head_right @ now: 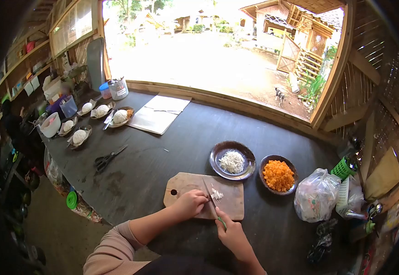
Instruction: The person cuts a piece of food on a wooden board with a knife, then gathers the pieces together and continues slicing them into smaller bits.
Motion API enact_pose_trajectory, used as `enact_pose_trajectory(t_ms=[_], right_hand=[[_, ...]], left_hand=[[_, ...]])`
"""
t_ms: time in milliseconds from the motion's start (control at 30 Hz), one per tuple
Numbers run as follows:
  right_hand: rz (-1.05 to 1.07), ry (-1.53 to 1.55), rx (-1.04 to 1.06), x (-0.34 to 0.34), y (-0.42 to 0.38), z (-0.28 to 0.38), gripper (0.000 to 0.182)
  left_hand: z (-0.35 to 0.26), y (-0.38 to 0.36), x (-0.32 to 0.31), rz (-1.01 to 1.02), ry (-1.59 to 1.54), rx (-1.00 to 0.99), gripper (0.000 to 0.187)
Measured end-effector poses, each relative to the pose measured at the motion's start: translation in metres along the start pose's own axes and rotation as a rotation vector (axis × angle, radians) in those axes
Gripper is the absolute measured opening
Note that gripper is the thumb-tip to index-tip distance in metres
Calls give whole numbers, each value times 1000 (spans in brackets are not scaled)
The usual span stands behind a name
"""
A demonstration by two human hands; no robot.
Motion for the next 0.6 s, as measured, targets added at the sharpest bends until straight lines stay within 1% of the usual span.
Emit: enact_pose_trajectory(t_ms=[100,167,233,267,333,367,400,433,500,600], right_hand=[[44,-29,-58,-1,-1,-1,38],[-3,14,59,-2,-1,-2,38],[11,19,28,-2,0,-2,39],[24,26,-4,-2,-1,-2,39],[28,3,8,-6,2,-8,40],[41,-22,22,-4,1,-7,40],[52,-31,-10,-3,-1,-6,40],[35,-30,-24,-1,-3,-9,40],[54,30,20,-6,2,-13,40],[50,39,21,-10,7,-17,39]], left_hand=[[0,0,0,-15,-6,-15,17],[0,1,0,-2,-11,-7,17],[0,0,0,13,-17,4,16],[-1,-1,1,-8,-12,-11,17],[-4,2,2,-19,-24,-63,19],[-6,1,5,-8,-4,-34,18],[-7,3,5,5,17,-1,17],[-8,4,2,16,6,-17,17],[-6,4,4,24,24,-40,16],[-6,3,4,18,45,-52,17]])
Point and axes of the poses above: each hand's wrist, its own y-axis towards the middle knuckle, its own x-axis out of the back of the hand, z = x × y, the point moved 5 cm from there along y, towards the middle knuckle, and after that the axes turned 4 degrees about -x, right-handed, at the moved point
